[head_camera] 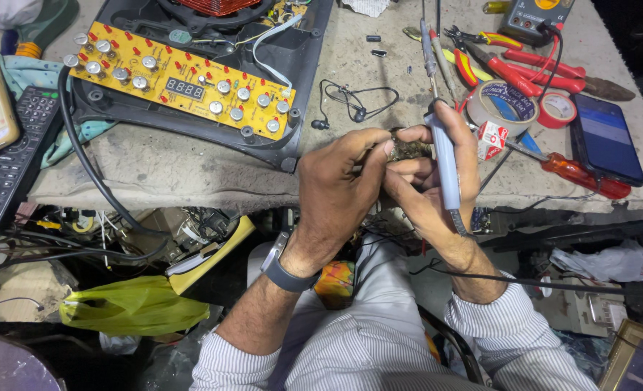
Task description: The person solders wires on a small electronic component at a cluttered workbench. They hold the component in one hand and a soldering iron in the other, apply solder to the wire joints, then set the iron down and twist and position the soldered wires by hand.
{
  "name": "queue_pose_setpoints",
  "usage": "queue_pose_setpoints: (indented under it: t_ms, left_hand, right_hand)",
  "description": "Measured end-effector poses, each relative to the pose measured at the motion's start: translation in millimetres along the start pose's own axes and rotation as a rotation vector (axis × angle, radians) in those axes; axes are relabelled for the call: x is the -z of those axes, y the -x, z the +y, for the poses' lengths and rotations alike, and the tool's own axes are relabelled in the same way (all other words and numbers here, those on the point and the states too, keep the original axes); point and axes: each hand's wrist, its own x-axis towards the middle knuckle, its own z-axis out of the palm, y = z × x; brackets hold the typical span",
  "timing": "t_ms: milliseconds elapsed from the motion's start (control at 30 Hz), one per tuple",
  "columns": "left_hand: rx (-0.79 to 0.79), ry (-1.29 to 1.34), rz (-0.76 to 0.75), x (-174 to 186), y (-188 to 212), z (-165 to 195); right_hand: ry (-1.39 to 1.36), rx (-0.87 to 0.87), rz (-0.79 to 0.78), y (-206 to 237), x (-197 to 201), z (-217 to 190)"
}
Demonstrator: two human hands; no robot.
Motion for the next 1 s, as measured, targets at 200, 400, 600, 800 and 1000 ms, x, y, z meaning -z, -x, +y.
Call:
queue_pose_setpoints:
  t_ms: [200,400,600,800,1000]
  left_hand:
    - [0.013,0.009,-0.010,1,1,1]
    - [-0.018,0.014,0.048,4,3,-6]
    - [0.010,0.058,0.059,12,-3,-16]
    - [0.137,0.182,0.036,-4,-1,-41]
    - [0.179,0.170,0.008,-7,-2,-48]
  right_hand:
    - [0.043,-0.003,0.010,2,2,-2]
    - [0.123,0.064,0.062,9,8,-2]
    - [0.159,0.101,0.188,2,25,1]
    - [0.263,0.114,0.313,9,57,29]
    - [0.226,0.204,0.312,11,68,40]
